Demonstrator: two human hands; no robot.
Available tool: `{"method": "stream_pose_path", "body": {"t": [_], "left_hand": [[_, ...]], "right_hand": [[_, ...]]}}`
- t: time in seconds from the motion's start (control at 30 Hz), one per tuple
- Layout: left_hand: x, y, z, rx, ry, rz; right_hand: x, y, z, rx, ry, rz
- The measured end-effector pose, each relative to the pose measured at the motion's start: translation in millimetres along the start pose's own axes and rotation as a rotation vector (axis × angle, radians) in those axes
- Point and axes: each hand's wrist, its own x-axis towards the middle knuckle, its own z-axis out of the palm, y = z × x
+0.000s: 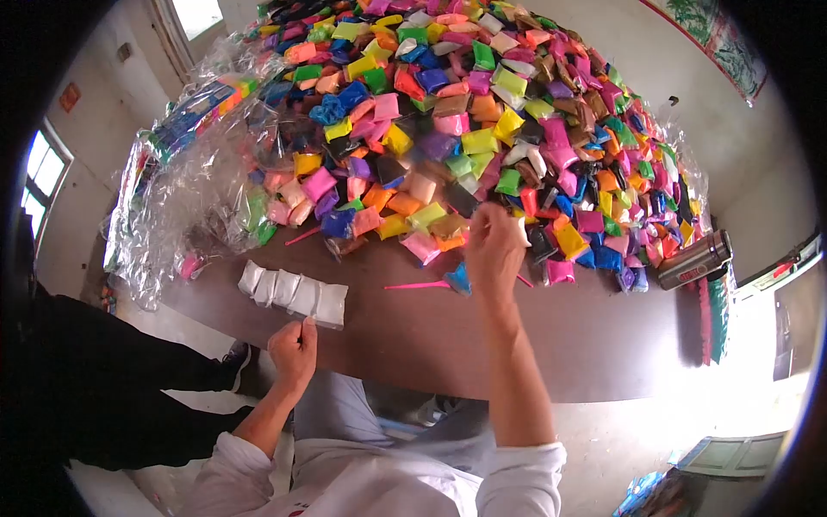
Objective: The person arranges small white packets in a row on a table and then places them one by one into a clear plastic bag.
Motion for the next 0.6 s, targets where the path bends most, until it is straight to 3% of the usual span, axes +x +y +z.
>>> {"method": "stream_pose_path", "body": {"t": [0.13,0.2,0.27,0.5,0.6], "left_hand": [[-1.1,0.6,2.2,-0.030,0.007,-0.015],[-2.9,-2.6,1.3,-0.025,0.051,-0.036],[-2.3,-5.1,2.5,-0.021,0.040,0.033],[-0.2,-0.9,0.6,-0.029,0.016,-0.007],[-1.6,-2.0,-2.5,-0.061,0.000,-0.026]], "right_hand": [[43.5,44.9,26.5,-0.215,-0.117,-0.028],[53.0,77.6,49.6,-0.259,-0.276,0.064],[54.8,68.3,56.3,-0.179,-0.260,0.032],[57.8,41.9,58.7,-0.410,-0.304,0.238],[57.5,46.5,60.4,-0.304,-0.312,0.217]]}}
